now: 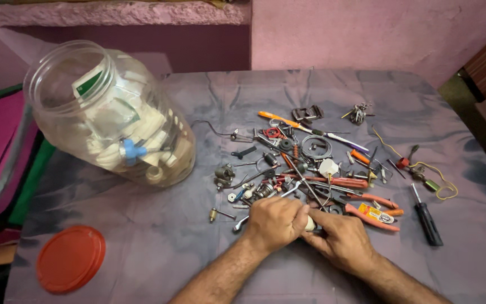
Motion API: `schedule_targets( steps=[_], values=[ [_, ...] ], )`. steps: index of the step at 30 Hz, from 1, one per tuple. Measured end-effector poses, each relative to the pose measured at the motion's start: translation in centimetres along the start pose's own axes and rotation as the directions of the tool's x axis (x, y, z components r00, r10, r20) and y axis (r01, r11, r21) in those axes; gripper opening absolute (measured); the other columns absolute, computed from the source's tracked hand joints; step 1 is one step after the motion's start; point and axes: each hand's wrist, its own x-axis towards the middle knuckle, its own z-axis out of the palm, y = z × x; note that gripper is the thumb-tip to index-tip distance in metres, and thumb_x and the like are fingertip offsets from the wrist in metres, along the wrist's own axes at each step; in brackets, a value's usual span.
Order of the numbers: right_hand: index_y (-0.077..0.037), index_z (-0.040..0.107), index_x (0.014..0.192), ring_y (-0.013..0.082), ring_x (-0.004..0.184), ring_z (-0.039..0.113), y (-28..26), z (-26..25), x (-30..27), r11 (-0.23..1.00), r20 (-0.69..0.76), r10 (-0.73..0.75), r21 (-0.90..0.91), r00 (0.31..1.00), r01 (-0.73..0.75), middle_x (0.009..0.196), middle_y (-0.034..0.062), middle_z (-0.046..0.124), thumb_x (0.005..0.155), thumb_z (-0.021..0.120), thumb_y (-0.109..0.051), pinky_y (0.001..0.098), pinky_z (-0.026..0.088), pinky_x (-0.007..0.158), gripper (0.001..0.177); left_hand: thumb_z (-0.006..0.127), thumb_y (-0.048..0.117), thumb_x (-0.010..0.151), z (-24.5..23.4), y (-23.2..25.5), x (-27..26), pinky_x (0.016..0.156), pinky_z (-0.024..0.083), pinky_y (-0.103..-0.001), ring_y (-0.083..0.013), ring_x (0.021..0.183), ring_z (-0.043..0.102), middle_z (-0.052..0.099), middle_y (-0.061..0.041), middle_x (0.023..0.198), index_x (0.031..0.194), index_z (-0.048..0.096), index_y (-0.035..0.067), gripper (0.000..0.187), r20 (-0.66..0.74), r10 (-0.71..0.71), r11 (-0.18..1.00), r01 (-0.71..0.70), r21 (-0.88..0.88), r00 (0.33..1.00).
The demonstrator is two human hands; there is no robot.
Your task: The person assembles and disassembles small mechanical and electrical components, including a blue and white housing and a white cylindrical part, using a screwdriver and by hand.
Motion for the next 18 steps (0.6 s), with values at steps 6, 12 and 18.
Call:
schedule_targets(
  steps=[6,12,18],
  values=[
    [-0.014,0.072,0.112,0.0322,0.072,0.072,0.4,0.8,-0.3,0.996,-0.064,-0.041,-0.086,0.997,0.036,0.08,0.0105,0.075,0.072,0.082,-0.036,0.0444,0.055,0.061,0.046,0.063,0.022,0.099,0.5,0.2,0.0,0.056,0.052,-0.041,-0.0276,0.059,0.064,0.064,-0.007,0.066,0.074,0.064,0.01,0.028,-0.003,-0.043,0.998,0.044,0.033,0.999],
    [-0.013,0.069,0.115,0.0288,0.073,0.073,0.0,0.9,-0.2,0.978,-0.112,-0.094,-0.196,0.989,0.071,0.082,0.008,0.074,0.072,0.083,-0.038,0.0427,0.055,0.062,0.052,0.063,0.023,0.099,0.3,0.4,0.1,0.056,0.052,-0.042,-0.0291,0.059,0.064,0.065,-0.008,0.065,0.073,0.064,0.01,0.029,0.002,-0.085,0.996,0.085,0.026,0.996],
    [-0.008,0.066,0.12,0.0297,0.088,0.071,-1.8,-1.3,0.4,0.983,-0.284,-0.18,-0.099,0.942,0.157,0.104,0.0115,0.072,0.076,0.075,-0.026,0.0391,0.055,0.071,0.049,0.058,0.029,0.102,1.3,-0.7,-0.1,0.053,0.048,-0.045,-0.0327,0.059,0.065,0.066,-0.012,0.066,0.075,0.067,0.008,0.035,-0.074,-0.361,0.932,0.357,-0.059,0.93]
  ],
)
